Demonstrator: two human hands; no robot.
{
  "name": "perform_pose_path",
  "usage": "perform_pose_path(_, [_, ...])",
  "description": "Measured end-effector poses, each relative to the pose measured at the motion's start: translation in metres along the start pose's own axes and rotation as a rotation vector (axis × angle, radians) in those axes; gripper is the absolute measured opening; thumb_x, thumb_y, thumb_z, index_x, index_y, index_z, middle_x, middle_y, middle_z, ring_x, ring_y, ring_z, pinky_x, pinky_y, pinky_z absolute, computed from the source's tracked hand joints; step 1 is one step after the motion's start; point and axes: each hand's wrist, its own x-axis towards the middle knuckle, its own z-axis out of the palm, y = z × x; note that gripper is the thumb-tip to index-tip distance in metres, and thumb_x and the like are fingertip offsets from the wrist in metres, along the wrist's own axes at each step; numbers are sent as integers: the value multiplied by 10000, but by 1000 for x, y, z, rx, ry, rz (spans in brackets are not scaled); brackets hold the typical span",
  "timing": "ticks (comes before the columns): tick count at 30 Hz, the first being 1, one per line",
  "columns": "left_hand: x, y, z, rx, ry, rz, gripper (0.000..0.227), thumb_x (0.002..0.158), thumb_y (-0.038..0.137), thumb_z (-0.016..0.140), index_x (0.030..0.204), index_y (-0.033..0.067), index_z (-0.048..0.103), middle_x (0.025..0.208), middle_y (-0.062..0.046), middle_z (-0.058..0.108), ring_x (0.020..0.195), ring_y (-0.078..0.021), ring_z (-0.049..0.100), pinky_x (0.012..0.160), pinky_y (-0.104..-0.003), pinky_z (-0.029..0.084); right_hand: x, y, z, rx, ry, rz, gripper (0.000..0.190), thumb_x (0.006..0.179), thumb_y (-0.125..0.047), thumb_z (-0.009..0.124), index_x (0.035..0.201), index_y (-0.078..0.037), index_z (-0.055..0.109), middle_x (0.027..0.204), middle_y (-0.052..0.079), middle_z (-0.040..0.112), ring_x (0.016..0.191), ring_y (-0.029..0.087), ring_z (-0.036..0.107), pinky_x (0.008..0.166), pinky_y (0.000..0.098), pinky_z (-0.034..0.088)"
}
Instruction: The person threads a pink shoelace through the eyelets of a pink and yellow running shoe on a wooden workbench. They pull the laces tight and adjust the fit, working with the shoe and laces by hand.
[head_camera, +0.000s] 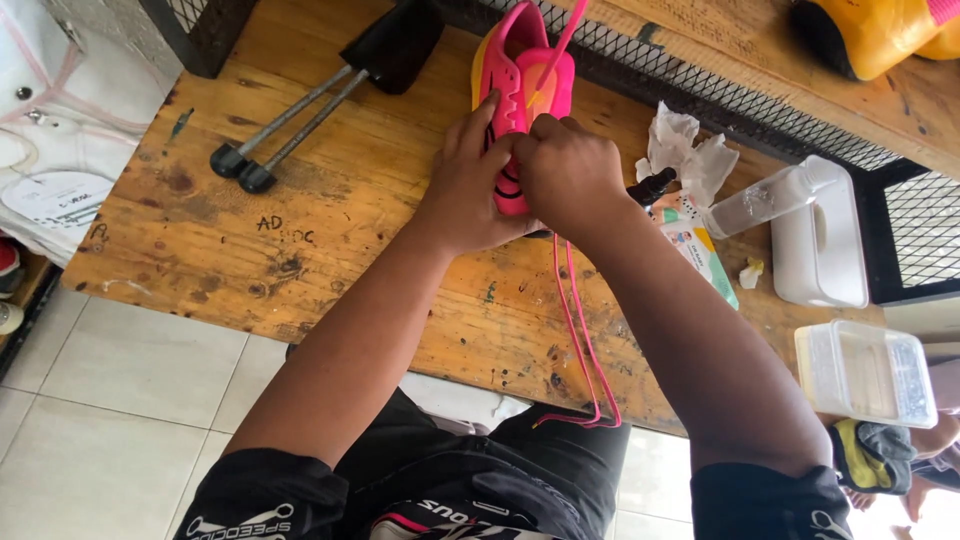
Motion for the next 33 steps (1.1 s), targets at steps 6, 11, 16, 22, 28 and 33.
perform_pose_path(6, [1,-4,2,-2,7,6,928,746,590,906,1468,156,519,1661,-178,164,1505,-480,228,1101,-715,351,-1,5,4,203,36,-29,62,838,-96,664,877,-135,692,794,28,562,590,270,562,365,419,408])
perform_pose_path(11, [0,-4,1,27,-18,-12,928,743,592,905,1465,169,504,1660,-169,170,1500,-475,237,1081,-704,365,-5,7,-10,310,10,-56,17,955,-130,653,945,-117,657,891,31,556,624,266,557,366,438,410])
perform_pose_path(16, [1,-5,1,32,-10,-3,909,744,596,910,1442,156,529,1670,-150,149,1492,-465,266,1066,-690,394,-8,10,-18,399,-33,-58,37,976,-109,634,940,-114,627,899,29,542,633,261,535,398,436,422])
perform_pose_path(22, [1,-5,1,36,-26,-15,938,734,690,860,1448,190,511,1661,-157,159,1498,-483,239,1094,-695,360,-13,19,-11,383,-49,-28,36,932,-136,668,939,-159,641,987,29,579,706,285,595,431,458,459])
perform_pose_path(28, [0,-6,1,11,11,29,938,750,721,830,1469,207,515,1639,-212,206,1480,-496,264,1081,-708,371,-7,35,-30,554,-35,-3,116,913,-25,635,1010,-46,693,973,135,657,860,326,641,654,446,542])
perform_pose_path(33, [1,-3,-1,16,42,49,905,725,725,829,1407,202,544,1617,-183,251,1440,-489,334,993,-719,430,-5,50,-26,386,-148,52,285,894,-27,606,1070,-127,807,972,145,677,776,360,674,573,477,544])
